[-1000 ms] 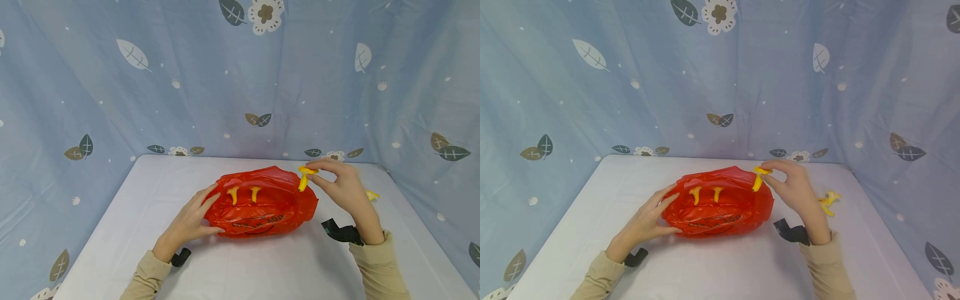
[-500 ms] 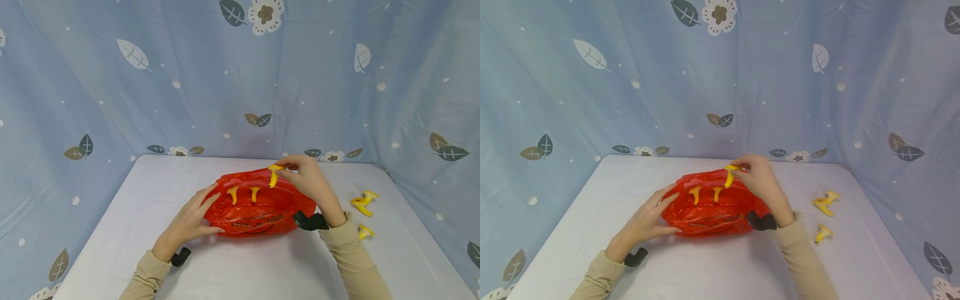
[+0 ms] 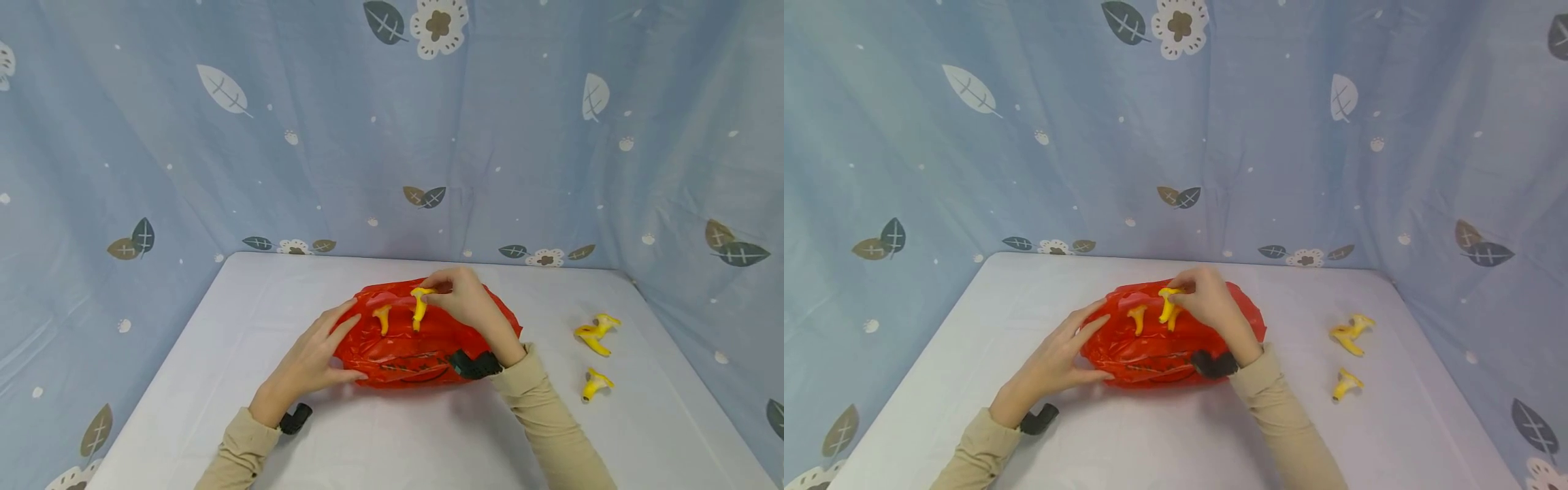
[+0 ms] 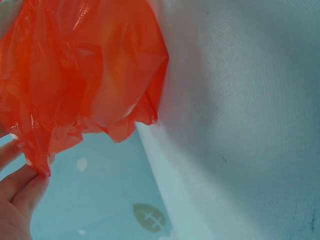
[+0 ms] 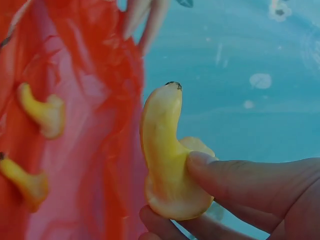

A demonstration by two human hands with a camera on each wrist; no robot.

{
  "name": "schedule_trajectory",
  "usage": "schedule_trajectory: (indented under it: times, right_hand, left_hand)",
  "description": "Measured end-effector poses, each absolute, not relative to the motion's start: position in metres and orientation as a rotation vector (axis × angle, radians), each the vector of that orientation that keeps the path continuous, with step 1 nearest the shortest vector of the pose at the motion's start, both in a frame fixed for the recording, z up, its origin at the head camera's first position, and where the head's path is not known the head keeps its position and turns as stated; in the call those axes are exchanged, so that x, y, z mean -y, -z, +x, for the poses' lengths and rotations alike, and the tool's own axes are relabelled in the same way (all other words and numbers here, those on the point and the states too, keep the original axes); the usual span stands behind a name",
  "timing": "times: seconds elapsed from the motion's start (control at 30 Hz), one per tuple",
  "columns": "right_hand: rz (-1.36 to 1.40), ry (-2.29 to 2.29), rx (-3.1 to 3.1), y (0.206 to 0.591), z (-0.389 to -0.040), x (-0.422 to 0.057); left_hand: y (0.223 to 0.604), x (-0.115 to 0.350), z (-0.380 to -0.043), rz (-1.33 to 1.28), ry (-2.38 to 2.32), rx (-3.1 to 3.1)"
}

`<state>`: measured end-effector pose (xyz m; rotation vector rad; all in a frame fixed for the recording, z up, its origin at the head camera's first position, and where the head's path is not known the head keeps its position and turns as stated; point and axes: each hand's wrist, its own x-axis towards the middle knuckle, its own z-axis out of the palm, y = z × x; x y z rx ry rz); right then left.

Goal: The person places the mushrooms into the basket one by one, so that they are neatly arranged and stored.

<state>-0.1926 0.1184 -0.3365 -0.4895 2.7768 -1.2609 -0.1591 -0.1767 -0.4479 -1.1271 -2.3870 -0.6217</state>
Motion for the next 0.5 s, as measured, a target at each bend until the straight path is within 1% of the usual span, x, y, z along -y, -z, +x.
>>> schedule_trajectory:
  times: [0.23, 0.5]
  right_hand:
    - [-0.441, 1.212, -2.772, 0.365, -0.203, -0.134]
    - [-0.347, 1.187, -2.775, 0.386, -0.205, -0.144]
  left_hand:
    - [0.447, 0.176, -0.159, -1.123, 0.628, 2.402]
    - [0.448, 0.176, -0.159, -1.127, 0.623, 2.394]
